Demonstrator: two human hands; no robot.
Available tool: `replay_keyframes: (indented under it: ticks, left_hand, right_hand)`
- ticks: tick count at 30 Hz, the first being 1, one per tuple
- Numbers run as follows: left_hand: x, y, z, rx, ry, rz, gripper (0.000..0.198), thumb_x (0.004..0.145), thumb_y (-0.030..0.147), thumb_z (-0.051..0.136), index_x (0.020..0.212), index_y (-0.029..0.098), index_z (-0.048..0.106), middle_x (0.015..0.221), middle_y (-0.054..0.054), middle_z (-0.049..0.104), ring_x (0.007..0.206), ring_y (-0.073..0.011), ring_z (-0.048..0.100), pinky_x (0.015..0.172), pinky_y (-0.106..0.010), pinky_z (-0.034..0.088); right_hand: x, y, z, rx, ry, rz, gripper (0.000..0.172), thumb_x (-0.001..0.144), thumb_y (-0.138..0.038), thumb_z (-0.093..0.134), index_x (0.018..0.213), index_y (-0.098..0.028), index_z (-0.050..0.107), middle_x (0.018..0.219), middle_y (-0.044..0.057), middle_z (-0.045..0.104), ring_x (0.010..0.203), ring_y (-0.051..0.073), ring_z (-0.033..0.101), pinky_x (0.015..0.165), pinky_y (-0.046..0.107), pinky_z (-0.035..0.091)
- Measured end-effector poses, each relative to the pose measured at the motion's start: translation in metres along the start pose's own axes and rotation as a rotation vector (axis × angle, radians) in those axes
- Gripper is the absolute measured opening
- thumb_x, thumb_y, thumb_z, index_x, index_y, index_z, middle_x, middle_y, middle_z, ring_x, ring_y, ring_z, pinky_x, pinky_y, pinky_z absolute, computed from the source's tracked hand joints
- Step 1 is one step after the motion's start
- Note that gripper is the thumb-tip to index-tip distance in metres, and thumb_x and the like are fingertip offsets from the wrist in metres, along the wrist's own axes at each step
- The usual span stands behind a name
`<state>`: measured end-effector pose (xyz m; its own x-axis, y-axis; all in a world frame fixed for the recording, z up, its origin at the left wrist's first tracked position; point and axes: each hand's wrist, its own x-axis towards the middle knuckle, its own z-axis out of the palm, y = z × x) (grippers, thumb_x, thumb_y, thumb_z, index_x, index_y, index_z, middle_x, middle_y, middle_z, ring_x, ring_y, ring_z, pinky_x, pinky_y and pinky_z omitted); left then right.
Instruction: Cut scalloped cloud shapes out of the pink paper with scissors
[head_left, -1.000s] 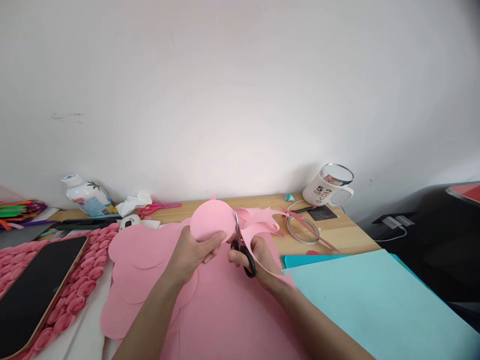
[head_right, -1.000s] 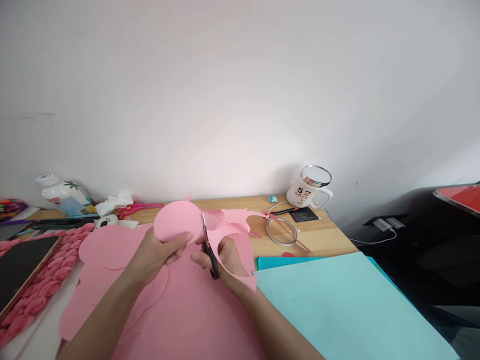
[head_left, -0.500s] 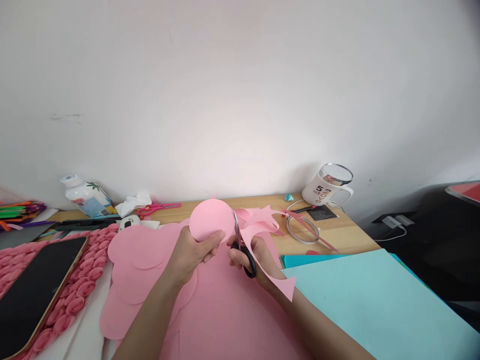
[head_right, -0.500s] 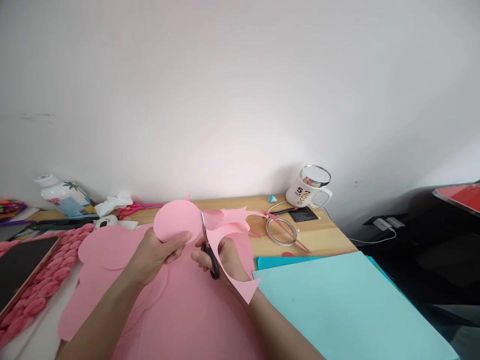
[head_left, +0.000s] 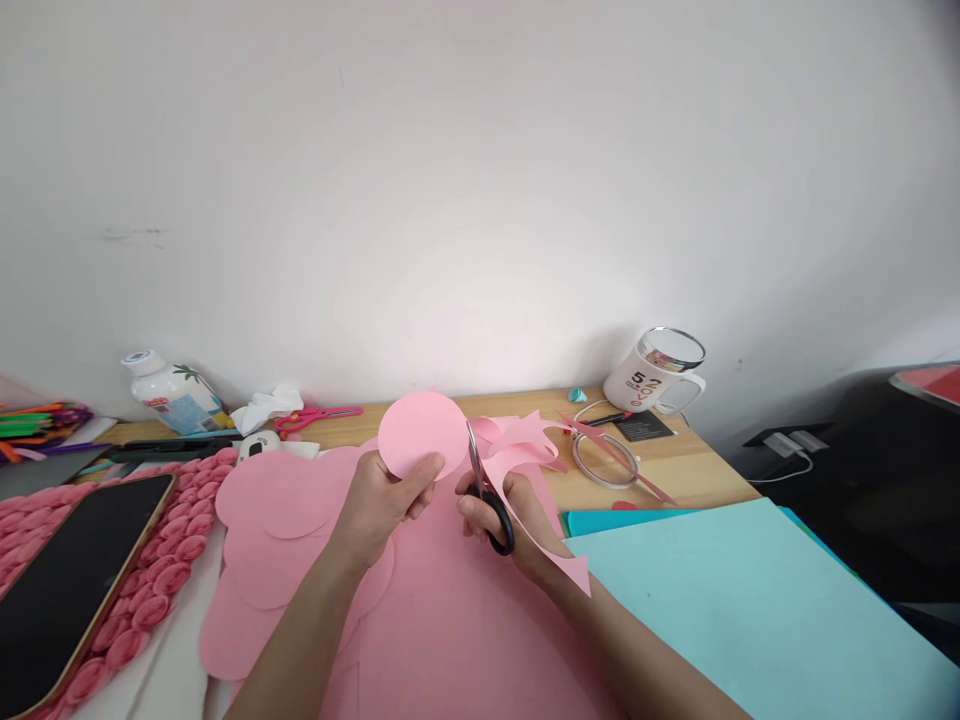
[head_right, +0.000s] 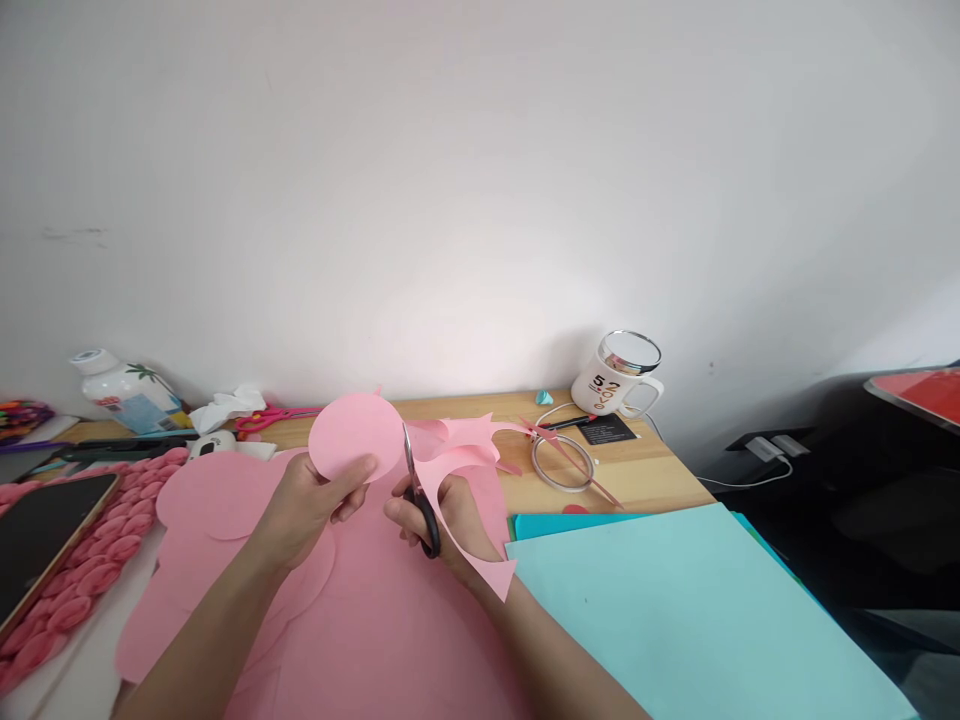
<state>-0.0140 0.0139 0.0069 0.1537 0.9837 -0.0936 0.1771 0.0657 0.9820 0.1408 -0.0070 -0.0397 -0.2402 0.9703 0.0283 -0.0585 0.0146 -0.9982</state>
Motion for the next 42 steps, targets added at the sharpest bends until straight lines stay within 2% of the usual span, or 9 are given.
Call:
replay_keyframes:
  ticks: [5, 10, 17, 25, 37, 42]
  left_hand:
    - [-0.0009, -0.0014, -0.0002, 0.028, 0.045, -0.014, 0.034, 0.067, 0.031, 0.062, 0.042, 0.018, 0.043, 0.039, 0.004, 0.041, 0.039, -0.0076, 0.034, 0.042, -0.024, 0.029]
    - [-0.0006, -0.0011, -0.0014, 0.040, 0.010, -0.036, 0.035, 0.063, 0.030, 0.065, 0.040, 0.018, 0.042, 0.036, 0.006, 0.037, 0.039, -0.0075, 0.033, 0.041, -0.023, 0.027]
    - [0.0018, -0.0047, -0.0023, 0.038, -0.016, -0.020, 0.036, 0.067, 0.030, 0.062, 0.041, 0.018, 0.040, 0.037, 0.006, 0.037, 0.039, -0.0071, 0.032, 0.042, -0.024, 0.026]
    - [0.0014, -0.0048, -0.0034, 0.061, -0.018, -0.002, 0.041, 0.071, 0.033, 0.061, 0.041, 0.018, 0.037, 0.038, 0.006, 0.035, 0.040, -0.0066, 0.031, 0.043, -0.023, 0.026]
    - [0.0027, -0.0064, -0.0026, 0.048, 0.009, -0.022, 0.038, 0.068, 0.034, 0.063, 0.042, 0.018, 0.040, 0.039, 0.007, 0.036, 0.041, -0.0075, 0.032, 0.043, -0.023, 0.025]
    - [0.0016, -0.0065, -0.0028, 0.068, 0.028, -0.018, 0.038, 0.068, 0.034, 0.064, 0.042, 0.018, 0.041, 0.039, 0.007, 0.035, 0.041, -0.0074, 0.032, 0.043, -0.023, 0.025]
  right_hand:
    - [-0.0006, 0.0001, 0.0005, -0.020, 0.034, 0.034, 0.018, 0.072, -0.032, 0.062, 0.082, -0.018, 0.059, 0.047, -0.006, 0.048, 0.047, 0.012, 0.049, 0.045, 0.022, 0.036]
    - [-0.0002, 0.0042, -0.0016, 0.005, 0.053, -0.002, 0.025, 0.071, -0.030, 0.065, 0.092, -0.019, 0.056, 0.058, -0.005, 0.052, 0.053, 0.013, 0.053, 0.051, 0.024, 0.041]
    - [0.0004, 0.0027, 0.0003, 0.057, 0.055, -0.027, 0.021, 0.070, -0.031, 0.065, 0.083, -0.018, 0.054, 0.058, -0.004, 0.052, 0.050, 0.011, 0.048, 0.050, 0.024, 0.040]
    - [0.0003, 0.0049, -0.0002, 0.058, 0.061, -0.030, 0.020, 0.071, -0.032, 0.064, 0.082, -0.019, 0.054, 0.058, -0.004, 0.052, 0.051, 0.011, 0.051, 0.051, 0.024, 0.043]
    - [-0.0016, 0.0067, -0.0005, 0.045, 0.057, -0.049, 0.015, 0.075, -0.030, 0.062, 0.081, -0.020, 0.053, 0.053, -0.006, 0.049, 0.050, 0.012, 0.052, 0.051, 0.024, 0.042]
    - [-0.0022, 0.0006, -0.0004, -0.044, 0.044, -0.045, 0.012, 0.075, -0.030, 0.059, 0.074, -0.020, 0.052, 0.054, -0.005, 0.051, 0.049, 0.012, 0.051, 0.049, 0.024, 0.040]
